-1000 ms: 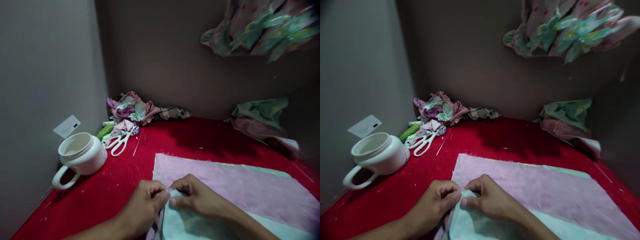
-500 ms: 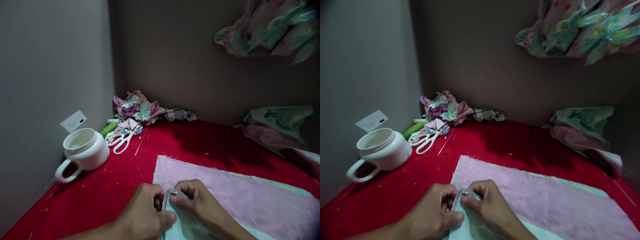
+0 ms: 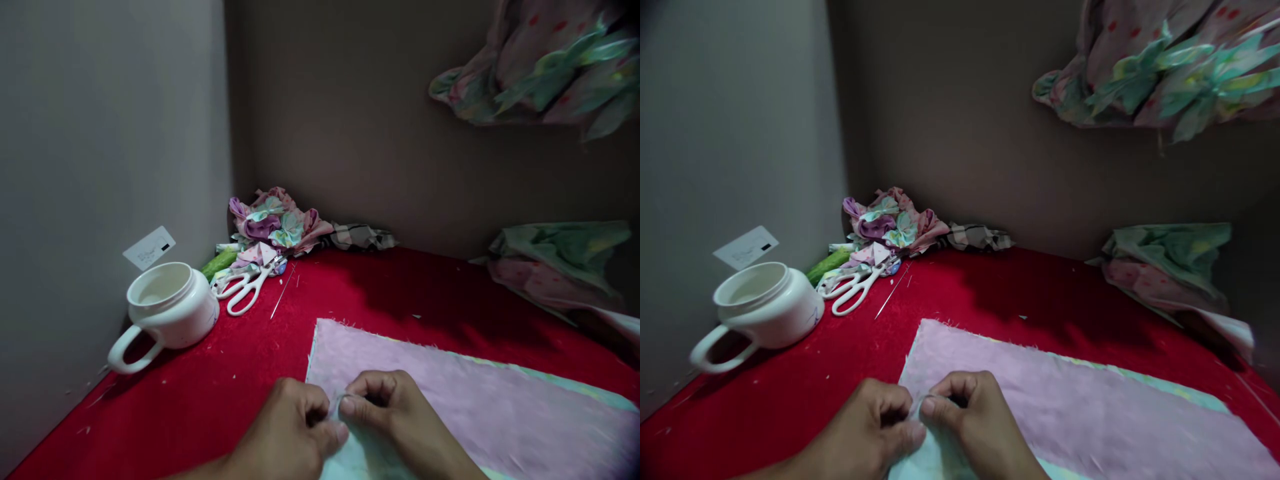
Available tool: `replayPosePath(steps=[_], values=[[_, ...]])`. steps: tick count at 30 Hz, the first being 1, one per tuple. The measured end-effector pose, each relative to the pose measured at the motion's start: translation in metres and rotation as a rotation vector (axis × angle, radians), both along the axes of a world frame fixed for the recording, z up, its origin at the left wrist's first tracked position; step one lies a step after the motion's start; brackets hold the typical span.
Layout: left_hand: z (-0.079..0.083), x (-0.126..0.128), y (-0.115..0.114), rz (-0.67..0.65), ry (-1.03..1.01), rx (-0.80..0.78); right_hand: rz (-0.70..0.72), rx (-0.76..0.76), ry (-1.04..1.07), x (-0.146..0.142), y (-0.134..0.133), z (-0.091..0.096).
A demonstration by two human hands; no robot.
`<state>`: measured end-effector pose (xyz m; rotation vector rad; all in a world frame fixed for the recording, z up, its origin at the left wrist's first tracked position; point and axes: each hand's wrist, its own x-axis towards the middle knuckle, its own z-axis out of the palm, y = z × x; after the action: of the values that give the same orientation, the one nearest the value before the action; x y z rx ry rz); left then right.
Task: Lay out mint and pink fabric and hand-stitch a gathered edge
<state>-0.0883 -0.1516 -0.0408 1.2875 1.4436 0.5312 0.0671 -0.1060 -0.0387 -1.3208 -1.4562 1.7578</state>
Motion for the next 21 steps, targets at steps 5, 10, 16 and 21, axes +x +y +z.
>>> replayPosePath(steps=[5, 10, 16, 21], values=[[0.000, 0.003, 0.002, 0.028, -0.002, -0.030, -0.007, -0.018, -0.035, -0.001, -0.002, 0.004], [0.004, 0.001, 0.002, 0.004, -0.013, 0.000, -0.018, -0.004, -0.057, -0.001, -0.002, 0.002], [0.004, 0.003, 0.001, 0.021, -0.044, 0.021, -0.002, 0.049, -0.005, 0.002, 0.000, -0.009], [0.014, 0.002, -0.001, -0.042, -0.013, 0.080, -0.034, 0.019, -0.010, 0.005, -0.001, 0.000]])
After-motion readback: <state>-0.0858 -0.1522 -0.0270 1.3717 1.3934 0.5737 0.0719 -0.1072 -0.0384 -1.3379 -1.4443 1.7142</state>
